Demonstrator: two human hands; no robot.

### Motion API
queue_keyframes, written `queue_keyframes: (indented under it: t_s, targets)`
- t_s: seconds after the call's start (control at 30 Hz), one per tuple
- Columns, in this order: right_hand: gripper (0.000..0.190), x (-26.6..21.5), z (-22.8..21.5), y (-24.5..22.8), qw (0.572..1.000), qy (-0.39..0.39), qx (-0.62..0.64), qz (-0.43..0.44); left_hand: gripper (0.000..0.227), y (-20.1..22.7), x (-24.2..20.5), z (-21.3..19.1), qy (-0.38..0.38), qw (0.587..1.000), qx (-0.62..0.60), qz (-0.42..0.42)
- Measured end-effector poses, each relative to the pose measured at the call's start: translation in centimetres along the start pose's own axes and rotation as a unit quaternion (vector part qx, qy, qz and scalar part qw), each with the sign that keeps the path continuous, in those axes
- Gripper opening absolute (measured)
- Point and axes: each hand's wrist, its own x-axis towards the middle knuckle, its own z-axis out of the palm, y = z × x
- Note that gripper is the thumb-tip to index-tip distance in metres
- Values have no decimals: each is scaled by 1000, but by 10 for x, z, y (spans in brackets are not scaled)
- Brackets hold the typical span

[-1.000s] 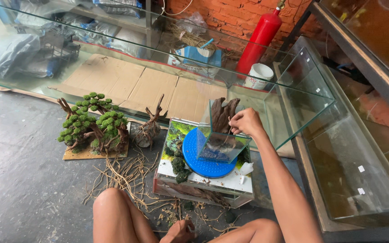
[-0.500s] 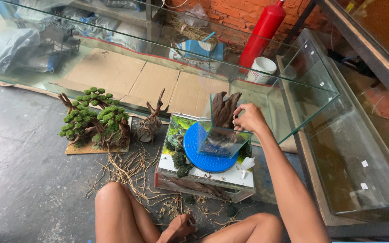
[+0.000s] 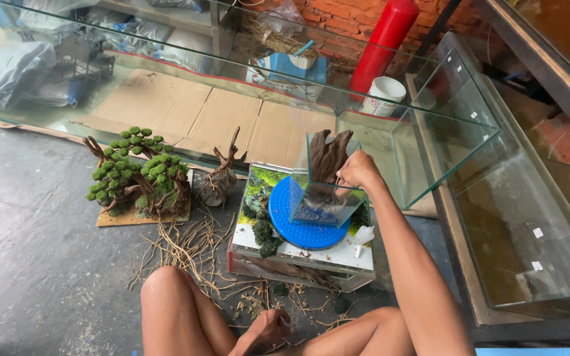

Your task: The person arranges a piece of driftwood inside a small glass tank placed on a blue rotating stand. They rotate the stand to view different angles and adjust the wood's position by hand. The person also handles smaller pieces of driftwood and moss, placing them into the tank.

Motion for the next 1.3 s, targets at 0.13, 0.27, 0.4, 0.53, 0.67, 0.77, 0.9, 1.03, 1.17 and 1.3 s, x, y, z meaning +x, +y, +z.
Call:
queue_keyframes:
  t_s: [0.13, 0.27, 0.4, 0.53, 0.67, 0.77, 0.9, 1.03, 1.17, 1.3]
  targets:
    - [21, -11, -2, -3, 1000, -6, 25, 9, 23, 79, -36, -67, -52, 988, -5, 143]
    - [18, 4, -4, 16, 998, 3, 53, -20, 17, 209, -108, -172, 90, 948, -10, 306]
    - [26, 0, -25, 26, 980, 26, 185, -61, 17, 277, -49, -239, 320, 861, 120, 376]
    - [23, -1, -18, 36, 984, 99, 106, -99, 22, 318, 14, -267, 275, 885, 191, 322]
    - [17, -4, -19, 44, 970, 118, 189, -100, 11, 336, 41, -266, 181, 930, 177, 265]
    - [16, -1, -15, 53, 973, 137, 161, -91, 10, 342, 52, -263, 166, 945, 164, 229]
    - [17, -4, -11, 57, 939, 96, 320, -77, 11, 347, 61, -248, 174, 956, 177, 158]
    - [11, 15, -8, 65, 961, 110, 240, -85, 19, 345, 67, -247, 181, 955, 190, 140]
    - [15, 10, -9, 63, 982, 118, 102, -106, 36, 343, 78, -249, 147, 956, 243, 73]
    - [14, 18, -1, 62, 978, 130, 81, -143, 46, 356, 83, -244, 87, 953, 290, -16]
